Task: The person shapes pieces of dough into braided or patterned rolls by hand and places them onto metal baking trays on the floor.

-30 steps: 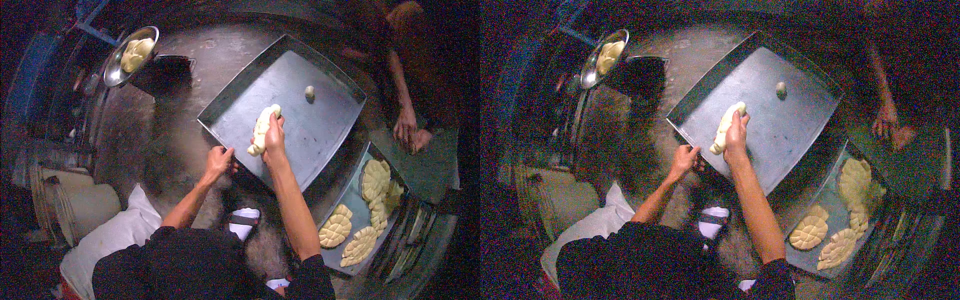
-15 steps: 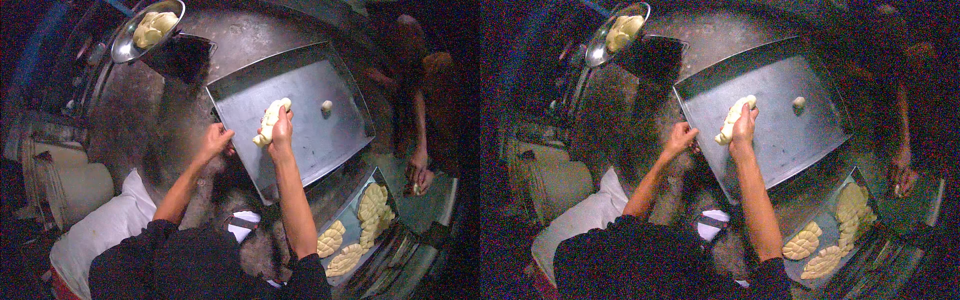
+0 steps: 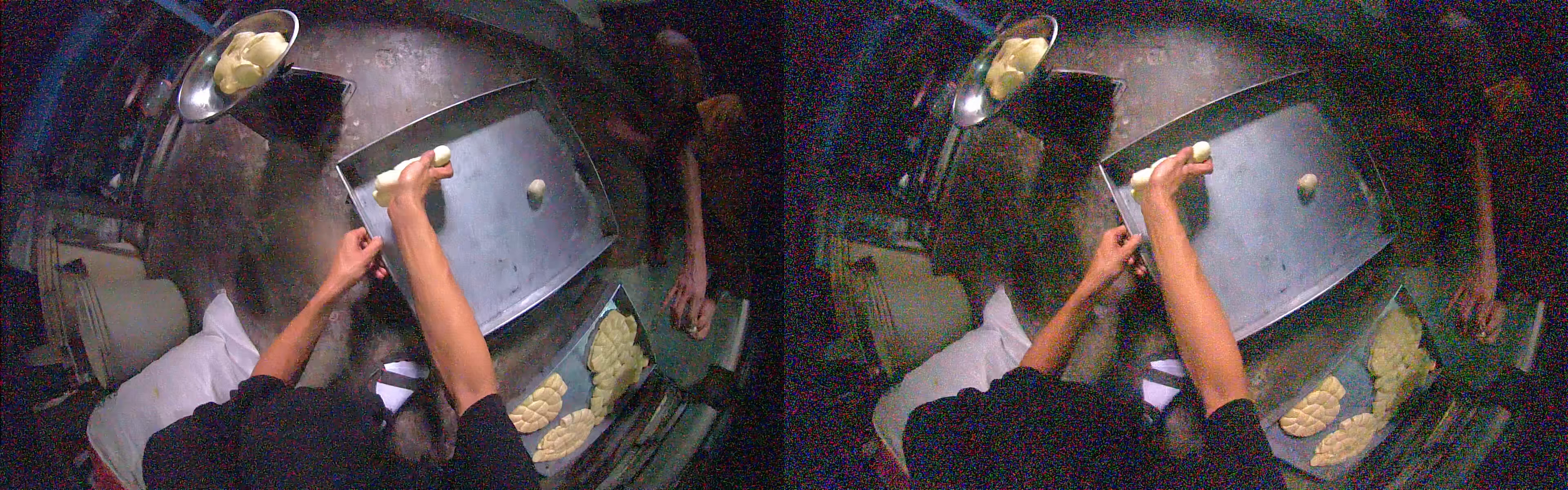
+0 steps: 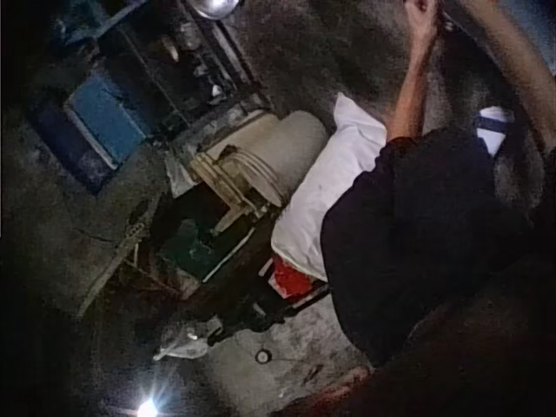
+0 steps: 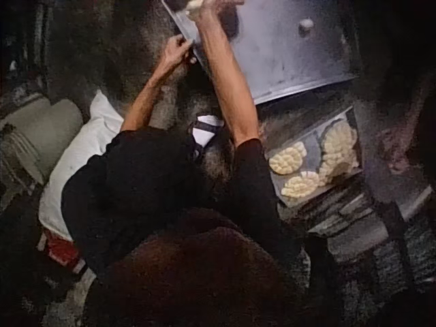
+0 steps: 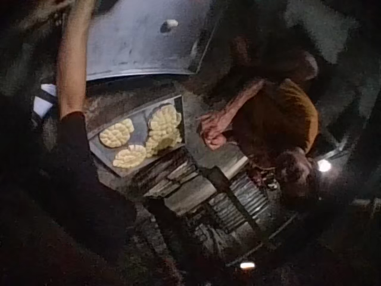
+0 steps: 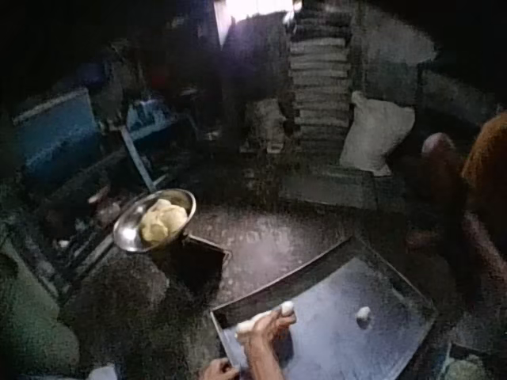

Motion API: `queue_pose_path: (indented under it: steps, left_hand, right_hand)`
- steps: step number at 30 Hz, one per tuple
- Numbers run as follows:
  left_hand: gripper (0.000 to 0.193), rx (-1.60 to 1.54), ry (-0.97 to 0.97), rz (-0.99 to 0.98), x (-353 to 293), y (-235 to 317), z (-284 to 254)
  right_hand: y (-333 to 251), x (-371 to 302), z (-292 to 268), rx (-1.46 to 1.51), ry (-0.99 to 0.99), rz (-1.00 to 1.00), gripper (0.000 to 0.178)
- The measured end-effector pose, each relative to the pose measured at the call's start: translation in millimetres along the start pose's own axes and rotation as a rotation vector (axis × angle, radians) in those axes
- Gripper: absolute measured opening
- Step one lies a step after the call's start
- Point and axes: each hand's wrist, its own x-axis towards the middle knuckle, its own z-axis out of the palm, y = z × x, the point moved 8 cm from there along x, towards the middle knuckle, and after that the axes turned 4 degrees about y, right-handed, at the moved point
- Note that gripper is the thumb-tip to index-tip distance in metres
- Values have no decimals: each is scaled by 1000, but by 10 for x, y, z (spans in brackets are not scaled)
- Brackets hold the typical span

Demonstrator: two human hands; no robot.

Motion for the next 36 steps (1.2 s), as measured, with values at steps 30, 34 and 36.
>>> queue_pose_path:
  steps: [30, 34, 36]
  left_hand:
    - [54, 77, 124, 388, 30, 229, -29]
    - [55, 101, 129, 350, 97, 147, -205]
    - [53, 66, 111, 295, 125, 171, -249]
  right_hand:
    - [-1311, 659, -3457, -786, 195, -631, 22]
    - [-1287, 465, -3410, -710, 161, -607, 25]
    - [-1278, 399, -3430, -689, 186, -601, 24]
